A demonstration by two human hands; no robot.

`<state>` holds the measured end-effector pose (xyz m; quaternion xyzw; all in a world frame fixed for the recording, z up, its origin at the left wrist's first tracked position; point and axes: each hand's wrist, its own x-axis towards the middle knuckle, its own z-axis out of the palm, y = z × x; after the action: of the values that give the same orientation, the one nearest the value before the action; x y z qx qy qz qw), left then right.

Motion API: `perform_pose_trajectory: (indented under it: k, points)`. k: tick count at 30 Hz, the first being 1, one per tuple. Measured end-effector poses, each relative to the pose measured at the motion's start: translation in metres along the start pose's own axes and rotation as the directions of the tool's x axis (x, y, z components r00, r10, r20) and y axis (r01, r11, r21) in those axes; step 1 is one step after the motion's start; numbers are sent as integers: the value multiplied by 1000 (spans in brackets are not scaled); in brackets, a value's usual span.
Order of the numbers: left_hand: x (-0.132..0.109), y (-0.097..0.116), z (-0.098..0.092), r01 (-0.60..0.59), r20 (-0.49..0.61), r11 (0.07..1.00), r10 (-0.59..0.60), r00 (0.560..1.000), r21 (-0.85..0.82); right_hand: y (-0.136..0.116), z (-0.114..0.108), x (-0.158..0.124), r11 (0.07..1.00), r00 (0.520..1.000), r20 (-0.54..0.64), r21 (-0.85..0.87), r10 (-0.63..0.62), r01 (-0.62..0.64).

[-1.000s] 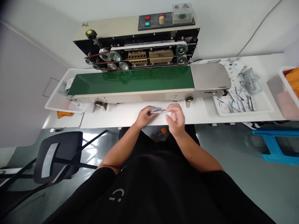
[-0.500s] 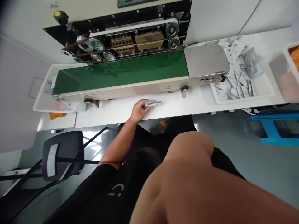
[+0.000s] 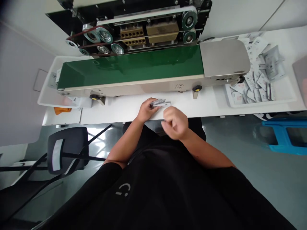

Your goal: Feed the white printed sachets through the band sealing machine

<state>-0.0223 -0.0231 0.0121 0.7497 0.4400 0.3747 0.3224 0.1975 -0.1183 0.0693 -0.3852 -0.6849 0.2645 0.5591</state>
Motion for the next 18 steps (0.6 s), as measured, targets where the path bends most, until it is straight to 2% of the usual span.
perform_pose_trajectory:
  k: [2,4,7,9,11,14,18]
  points:
    - [1,2,0,0,6,1000,0,1000,-19,33,11,15,986,999,12,-162,42,-40]
    - [1,4,-1,5,10,999,-5,1000,-33,62,18,21,942,985,96,-317,144,-107]
    - [1,4,-1,25,-3,999,-25,1000,-35,91,23,19,901,936,206,-391,286,-189]
    - [0,2,-1,41,-22,998,-41,999,-40,97,24,16,891,922,174,-370,346,-264]
    - [-2,-1,-1,57,-45,997,-59,997,-61,97,23,13,893,930,100,-331,354,-305]
    - [-2,-2,-1,82,-61,991,-89,994,-109,93,19,14,921,953,41,-271,301,-280]
    - [0,1,-1,112,-28,989,-115,993,-95,93,17,16,922,945,38,-239,324,-306]
